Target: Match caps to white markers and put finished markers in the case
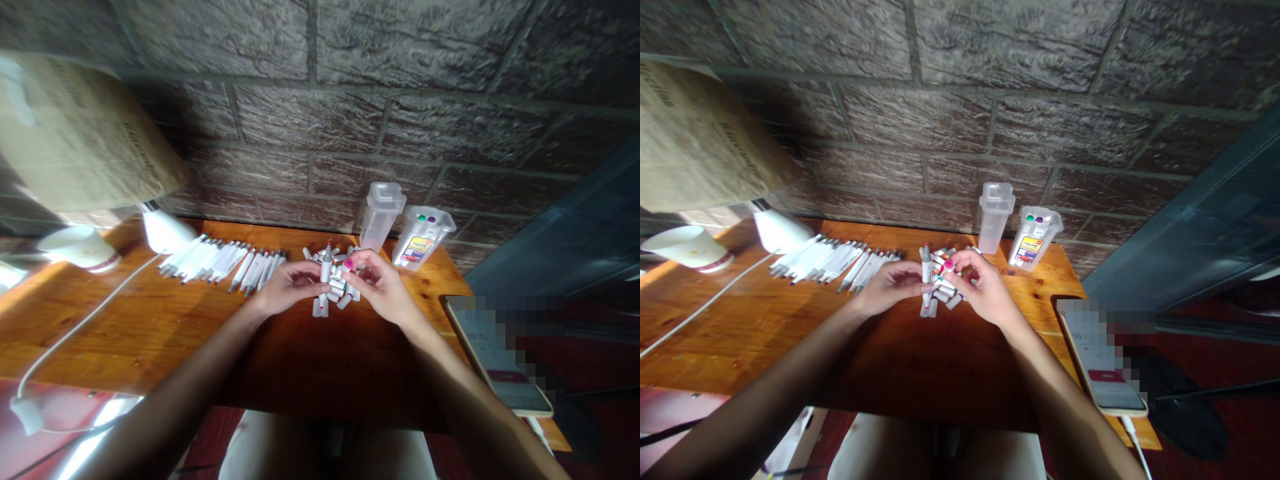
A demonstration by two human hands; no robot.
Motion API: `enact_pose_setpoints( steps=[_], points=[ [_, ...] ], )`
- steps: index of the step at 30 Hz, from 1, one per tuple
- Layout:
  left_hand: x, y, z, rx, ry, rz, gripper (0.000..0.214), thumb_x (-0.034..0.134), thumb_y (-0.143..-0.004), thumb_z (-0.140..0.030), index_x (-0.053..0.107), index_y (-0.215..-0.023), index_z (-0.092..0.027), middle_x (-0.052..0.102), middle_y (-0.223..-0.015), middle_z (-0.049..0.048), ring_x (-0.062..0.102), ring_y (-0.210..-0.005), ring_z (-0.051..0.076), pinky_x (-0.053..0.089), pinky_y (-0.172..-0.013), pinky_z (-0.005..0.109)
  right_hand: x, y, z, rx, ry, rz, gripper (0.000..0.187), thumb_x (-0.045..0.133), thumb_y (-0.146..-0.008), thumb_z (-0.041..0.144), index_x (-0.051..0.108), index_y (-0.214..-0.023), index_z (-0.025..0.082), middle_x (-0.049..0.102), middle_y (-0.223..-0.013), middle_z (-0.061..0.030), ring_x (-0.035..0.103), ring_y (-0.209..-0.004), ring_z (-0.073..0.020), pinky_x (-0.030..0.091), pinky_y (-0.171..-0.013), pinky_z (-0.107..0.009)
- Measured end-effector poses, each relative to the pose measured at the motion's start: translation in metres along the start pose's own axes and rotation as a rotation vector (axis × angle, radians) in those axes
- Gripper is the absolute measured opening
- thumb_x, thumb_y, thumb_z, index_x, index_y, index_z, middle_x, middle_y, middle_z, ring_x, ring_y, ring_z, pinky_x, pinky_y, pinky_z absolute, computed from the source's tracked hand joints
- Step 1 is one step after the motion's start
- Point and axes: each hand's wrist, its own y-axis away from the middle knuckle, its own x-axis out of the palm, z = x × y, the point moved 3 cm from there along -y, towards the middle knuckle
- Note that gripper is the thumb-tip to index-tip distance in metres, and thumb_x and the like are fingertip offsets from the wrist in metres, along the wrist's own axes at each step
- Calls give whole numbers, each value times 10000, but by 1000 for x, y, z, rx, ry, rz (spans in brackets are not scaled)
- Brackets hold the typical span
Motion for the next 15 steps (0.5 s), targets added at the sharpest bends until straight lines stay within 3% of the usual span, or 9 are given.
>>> enact_pose_setpoints(
  steps=[8,10,15],
  points=[
    [1,0,0,6,16,-3,249,879,-658,-240,762,-859,-151,771,-870,47,698,-769,160,567,-755,287,-4,1,11,2,-19,18,253,731,-862,357,619,-1055,239,604,-903,-2,588,-829,-154,486,-747,-288],
    [0,-1,-1,21,23,-17,256,885,-648,-247,758,-848,-151,769,-865,43,698,-774,162,569,-763,293,-7,2,15,48,11,127,275,747,-842,362,649,-1057,222,644,-900,-8,595,-804,-152,487,-742,-288],
    [-8,-3,-4,63,1,-121,246,884,-655,-280,744,-811,-151,753,-811,26,670,-737,143,540,-729,266,-1,15,8,263,168,601,139,772,-772,270,711,-849,172,676,-733,8,581,-634,-120,446,-594,-237]
  ],
)
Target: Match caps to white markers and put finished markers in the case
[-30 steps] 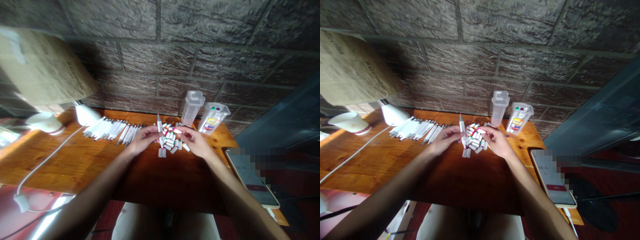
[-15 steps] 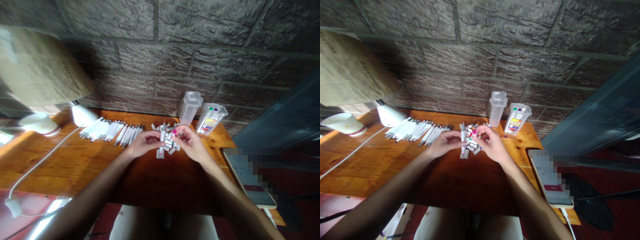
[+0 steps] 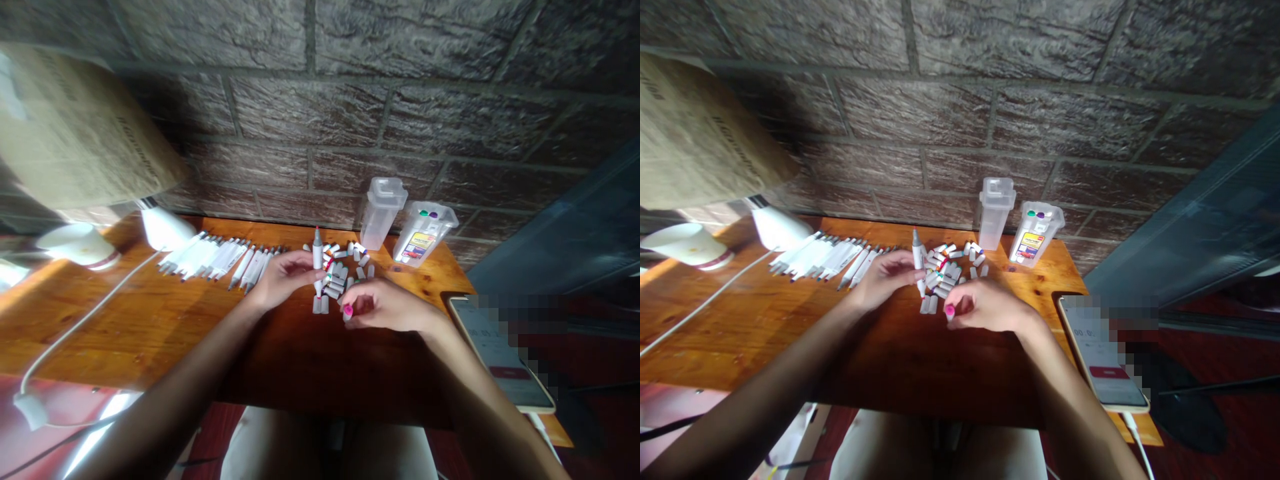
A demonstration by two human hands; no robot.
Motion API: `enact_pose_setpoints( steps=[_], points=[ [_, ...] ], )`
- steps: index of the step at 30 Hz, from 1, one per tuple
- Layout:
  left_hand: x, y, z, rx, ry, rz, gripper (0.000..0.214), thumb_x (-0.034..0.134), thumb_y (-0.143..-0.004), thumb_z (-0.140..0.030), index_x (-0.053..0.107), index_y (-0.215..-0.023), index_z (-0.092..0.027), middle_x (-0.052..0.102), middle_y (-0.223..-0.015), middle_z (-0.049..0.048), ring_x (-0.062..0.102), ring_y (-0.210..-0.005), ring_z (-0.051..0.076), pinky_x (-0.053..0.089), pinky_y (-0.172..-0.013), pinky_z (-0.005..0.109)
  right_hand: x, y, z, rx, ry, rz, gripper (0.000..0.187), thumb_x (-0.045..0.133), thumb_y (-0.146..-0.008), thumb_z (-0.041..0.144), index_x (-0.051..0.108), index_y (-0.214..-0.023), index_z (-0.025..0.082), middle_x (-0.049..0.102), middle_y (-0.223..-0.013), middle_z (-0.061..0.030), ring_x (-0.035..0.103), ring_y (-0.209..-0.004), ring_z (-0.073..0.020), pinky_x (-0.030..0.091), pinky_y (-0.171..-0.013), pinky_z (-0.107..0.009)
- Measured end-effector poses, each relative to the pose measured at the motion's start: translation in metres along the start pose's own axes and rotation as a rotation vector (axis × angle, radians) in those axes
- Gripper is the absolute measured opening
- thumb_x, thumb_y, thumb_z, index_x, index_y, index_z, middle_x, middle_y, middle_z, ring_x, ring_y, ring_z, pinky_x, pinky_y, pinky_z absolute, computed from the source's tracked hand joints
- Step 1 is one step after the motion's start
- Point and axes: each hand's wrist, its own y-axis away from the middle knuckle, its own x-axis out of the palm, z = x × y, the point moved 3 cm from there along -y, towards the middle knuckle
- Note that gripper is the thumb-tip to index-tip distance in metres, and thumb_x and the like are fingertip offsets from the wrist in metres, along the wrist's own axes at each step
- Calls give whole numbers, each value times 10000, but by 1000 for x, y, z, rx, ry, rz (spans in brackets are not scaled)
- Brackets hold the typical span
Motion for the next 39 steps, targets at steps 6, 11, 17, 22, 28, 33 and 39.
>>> enact_pose_setpoints(
  steps=[6,11,17,22,28,33,39],
  points=[
    [-4,1,-3,-28,-20,-104,283,866,-680,-356,733,-830,-158,732,-740,11,597,-600,110,478,-603,242,16,-8,-2,-25,202,20,90,793,-733,183,733,-800,190,680,-687,14,611,-619,-123,436,-588,-230],
    [-7,0,-1,-22,-31,-125,286,865,-684,-362,736,-841,-159,716,-714,3,577,-581,98,456,-587,231,-5,2,-8,26,53,55,224,800,-738,287,730,-928,193,719,-784,1,629,-662,-139,477,-611,-244],
    [-8,0,2,-27,-23,-110,271,859,-700,-346,741,-859,-160,721,-746,10,574,-595,97,454,-591,232,-60,22,-37,139,121,-336,294,711,-793,443,755,-864,161,767,-892,-74,684,-816,-216,518,-782,-345],
    [-7,0,1,-30,-38,-104,261,859,-702,-342,739,-839,-154,712,-730,10,562,-588,93,440,-582,230,-54,15,-57,256,130,-300,309,747,-738,454,774,-839,163,780,-857,-65,698,-805,-226,522,-758,-318],
    [-9,-1,3,-36,5,-115,277,862,-695,-346,743,-862,-160,717,-735,8,570,-587,97,448,-586,234,-46,11,-57,294,216,-279,260,741,-730,407,768,-818,164,755,-782,-38,662,-717,-190,482,-657,-278],
    [-10,-1,5,-34,9,-122,285,865,-688,-352,742,-862,-163,717,-741,10,575,-588,103,454,-586,238,-52,17,-47,261,68,-297,279,786,-691,390,757,-830,149,755,-808,-52,675,-762,-201,520,-721,-311],
    [-10,-1,6,-29,13,-120,278,862,-695,-347,738,-858,-159,710,-727,8,572,-584,101,451,-584,235,-45,18,-12,-3,-307,-369,395,832,-705,391,766,-1024,169,765,-973,-66,703,-865,-207,558,-837,-375]
  ],
)
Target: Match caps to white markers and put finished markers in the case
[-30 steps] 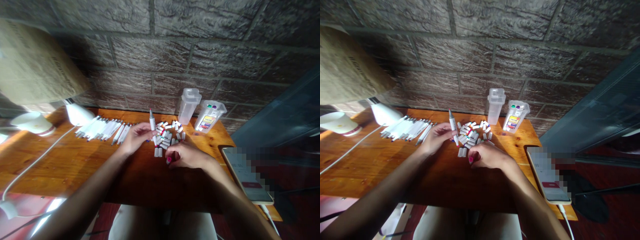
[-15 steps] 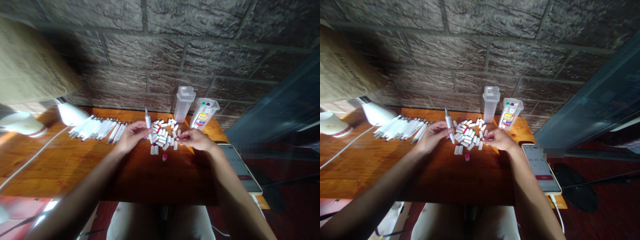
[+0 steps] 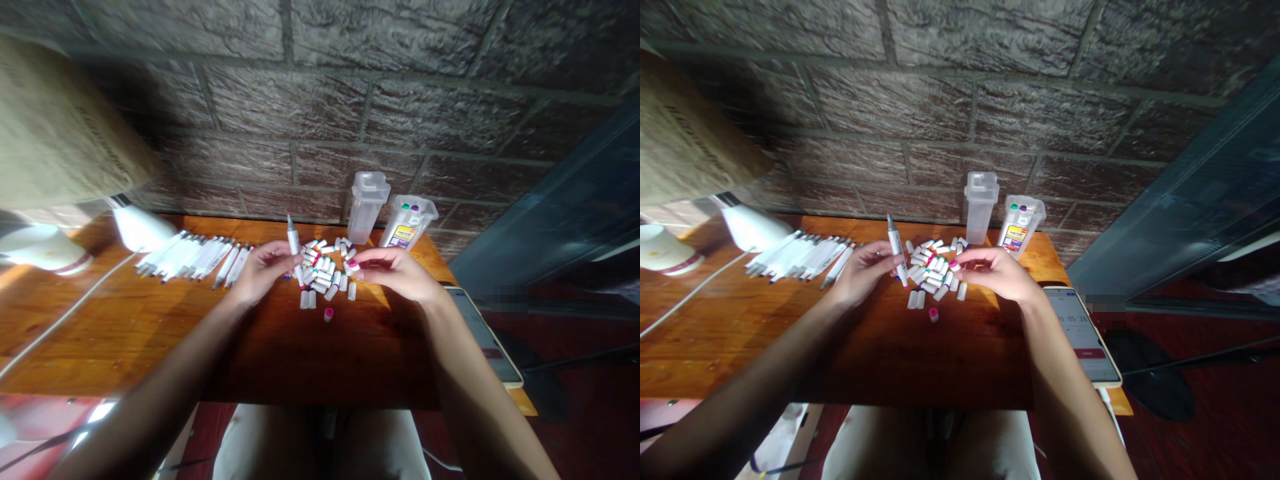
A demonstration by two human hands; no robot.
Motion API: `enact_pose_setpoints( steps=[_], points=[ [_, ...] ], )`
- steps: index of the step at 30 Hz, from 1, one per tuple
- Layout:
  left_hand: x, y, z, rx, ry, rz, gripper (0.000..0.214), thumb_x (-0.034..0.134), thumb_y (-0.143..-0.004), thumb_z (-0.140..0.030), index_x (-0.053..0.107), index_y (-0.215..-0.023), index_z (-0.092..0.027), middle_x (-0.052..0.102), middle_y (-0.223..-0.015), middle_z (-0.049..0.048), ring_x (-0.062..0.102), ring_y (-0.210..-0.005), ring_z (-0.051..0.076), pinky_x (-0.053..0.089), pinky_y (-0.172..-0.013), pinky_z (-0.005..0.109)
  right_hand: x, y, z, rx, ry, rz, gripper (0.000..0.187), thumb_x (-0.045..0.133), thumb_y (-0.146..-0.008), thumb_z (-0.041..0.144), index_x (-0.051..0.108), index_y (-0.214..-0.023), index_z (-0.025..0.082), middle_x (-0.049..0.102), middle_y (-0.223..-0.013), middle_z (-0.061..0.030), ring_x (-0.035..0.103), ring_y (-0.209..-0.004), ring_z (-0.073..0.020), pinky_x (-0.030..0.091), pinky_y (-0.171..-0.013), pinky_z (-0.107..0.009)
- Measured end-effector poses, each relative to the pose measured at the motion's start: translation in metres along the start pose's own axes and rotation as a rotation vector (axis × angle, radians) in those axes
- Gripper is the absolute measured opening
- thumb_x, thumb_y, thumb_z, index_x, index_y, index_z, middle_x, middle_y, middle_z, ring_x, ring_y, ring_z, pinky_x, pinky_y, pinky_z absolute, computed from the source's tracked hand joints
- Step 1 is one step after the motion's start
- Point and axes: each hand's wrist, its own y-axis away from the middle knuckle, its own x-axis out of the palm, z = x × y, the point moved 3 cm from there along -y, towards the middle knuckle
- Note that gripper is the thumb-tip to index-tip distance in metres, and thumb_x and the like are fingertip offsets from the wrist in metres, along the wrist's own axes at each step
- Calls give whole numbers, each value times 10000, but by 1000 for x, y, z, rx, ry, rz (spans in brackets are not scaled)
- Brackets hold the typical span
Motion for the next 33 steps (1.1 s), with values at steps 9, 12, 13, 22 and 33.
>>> enact_pose_setpoints(
  steps=[9,12,13,22,33],
  points=[
    [2,1,-2,-4,-40,8,281,874,-680,-335,746,-863,-164,725,-753,12,582,-608,105,451,-592,233,13,4,20,-150,9,-10,316,862,-671,394,768,-886,183,753,-949,-69,691,-824,-200,559,-730,-327],
    [5,2,-2,-12,-47,18,288,883,-662,-328,750,-860,-166,736,-771,17,596,-622,114,460,-598,237,11,4,16,-106,30,49,332,858,-677,390,745,-897,168,744,-931,-65,670,-788,-178,540,-704,-305],
    [5,2,-2,-13,-41,24,288,887,-655,-322,750,-856,-167,740,-777,19,600,-624,116,465,-600,239,12,4,13,-76,46,98,332,854,-681,386,739,-901,165,741,-918,-58,659,-766,-166,531,-690,-294],
    [4,2,-3,21,-33,27,267,870,-683,-315,740,-864,-167,729,-752,9,590,-599,101,463,-590,230,34,3,-6,130,206,435,129,772,-721,195,735,-837,149,655,-702,20,541,-617,-93,419,-566,-210],
    [-11,-7,-9,125,49,-319,291,855,-697,-348,681,-837,-161,630,-644,-34,484,-506,56,365,-504,205,12,0,-25,173,232,304,366,842,-675,334,734,-975,153,725,-884,-49,621,-710,-129,492,-651,-257]
  ],
)
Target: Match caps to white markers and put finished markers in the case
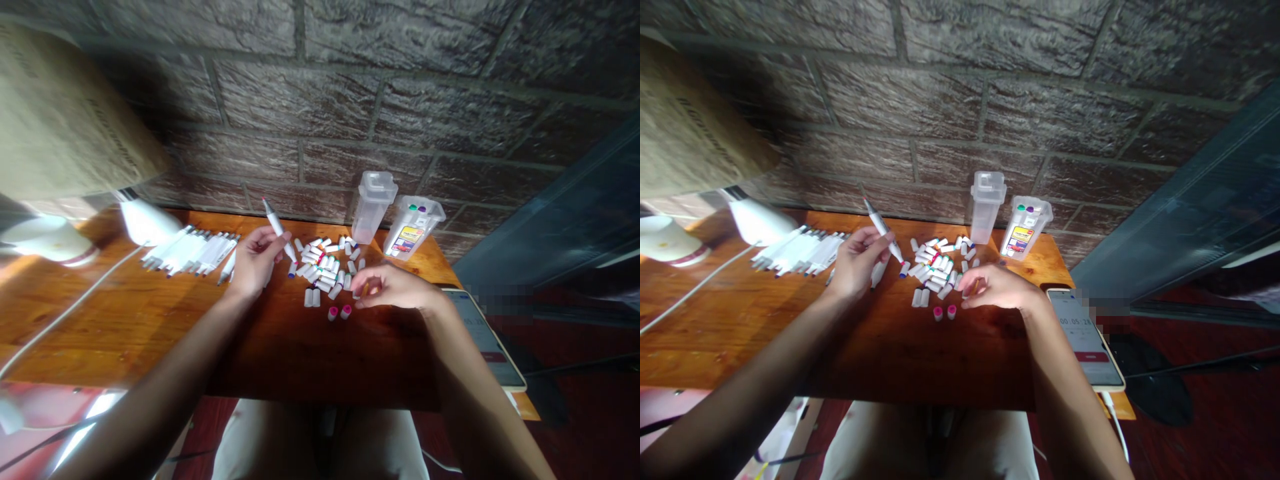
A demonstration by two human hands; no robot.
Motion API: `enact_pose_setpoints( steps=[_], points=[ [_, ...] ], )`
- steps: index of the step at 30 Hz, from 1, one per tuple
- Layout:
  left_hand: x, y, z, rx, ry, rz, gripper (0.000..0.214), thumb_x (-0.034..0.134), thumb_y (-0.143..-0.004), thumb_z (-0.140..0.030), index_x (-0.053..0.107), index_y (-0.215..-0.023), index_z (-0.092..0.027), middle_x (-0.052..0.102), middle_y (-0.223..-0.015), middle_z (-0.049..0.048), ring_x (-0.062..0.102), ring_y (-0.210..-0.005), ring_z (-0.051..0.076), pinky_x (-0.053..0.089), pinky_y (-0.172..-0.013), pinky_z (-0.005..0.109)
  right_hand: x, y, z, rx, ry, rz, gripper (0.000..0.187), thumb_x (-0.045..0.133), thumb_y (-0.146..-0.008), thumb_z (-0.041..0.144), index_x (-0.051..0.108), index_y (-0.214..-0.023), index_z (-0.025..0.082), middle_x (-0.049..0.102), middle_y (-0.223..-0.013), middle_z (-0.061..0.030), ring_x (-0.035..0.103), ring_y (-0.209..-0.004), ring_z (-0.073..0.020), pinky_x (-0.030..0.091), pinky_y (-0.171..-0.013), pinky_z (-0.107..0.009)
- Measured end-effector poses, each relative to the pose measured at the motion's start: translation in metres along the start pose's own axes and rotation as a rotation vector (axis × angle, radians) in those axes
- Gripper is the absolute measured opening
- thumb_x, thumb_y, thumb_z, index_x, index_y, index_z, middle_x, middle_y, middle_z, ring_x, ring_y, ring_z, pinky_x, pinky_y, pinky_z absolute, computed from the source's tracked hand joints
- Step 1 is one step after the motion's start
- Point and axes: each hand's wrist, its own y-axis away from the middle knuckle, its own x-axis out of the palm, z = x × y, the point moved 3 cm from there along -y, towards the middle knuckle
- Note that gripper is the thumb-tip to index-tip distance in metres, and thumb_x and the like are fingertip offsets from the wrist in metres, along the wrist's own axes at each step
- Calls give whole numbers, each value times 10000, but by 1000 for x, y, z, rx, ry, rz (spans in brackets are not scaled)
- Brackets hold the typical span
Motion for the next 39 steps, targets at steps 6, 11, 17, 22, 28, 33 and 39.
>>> enact_pose_setpoints(
  steps=[6,11,17,22,28,33,39],
  points=[
    [-2,0,2,17,-11,7,256,835,-727,-326,697,-870,-164,640,-666,-27,485,-510,59,375,-513,203,3,-10,-3,-3,165,-97,167,759,-721,280,704,-819,156,644,-735,-10,573,-668,-133,447,-627,-262],
    [-2,0,3,24,-11,7,249,830,-733,-330,696,-864,-166,648,-670,-21,476,-504,62,369,-505,206,-2,-11,-4,-40,180,-157,169,729,-754,314,693,-820,163,691,-780,-29,619,-714,-161,483,-697,-294],
    [-3,-2,3,34,-28,-4,275,836,-718,-350,694,-861,-163,638,-644,-28,482,-499,65,383,-509,209,-7,-36,7,-115,307,-477,184,657,-865,317,755,-926,175,777,-924,-56,684,-791,-181,527,-808,-323],
    [-4,-3,3,50,-39,-6,295,842,-706,-365,685,-854,-163,626,-641,-39,487,-497,60,381,-500,201,3,-84,26,-3,543,-462,170,666,-879,260,770,-1006,211,791,-1045,-30,725,-918,-175,522,-876,-275],
    [-8,-6,4,31,-25,-44,352,857,-672,-407,685,-862,-165,644,-662,-33,489,-499,64,374,-495,210,5,-111,33,27,611,-411,159,706,-855,306,782,-944,198,801,-985,-57,735,-919,-205,520,-838,-269],
    [-8,-7,7,28,-43,-40,368,862,-656,-432,686,-846,-170,668,-695,-21,502,-507,70,374,-506,223,6,-112,29,28,626,-370,144,690,-873,297,794,-931,216,805,-985,-48,737,-933,-202,514,-843,-254],
    [-11,-7,12,42,-74,-19,331,840,-703,-420,701,-877,-175,690,-740,-10,511,-534,70,390,-531,217,9,-112,29,22,602,-279,152,712,-850,306,804,-945,233,811,-933,-14,740,-875,-190,516,-772,-226]
  ],
)
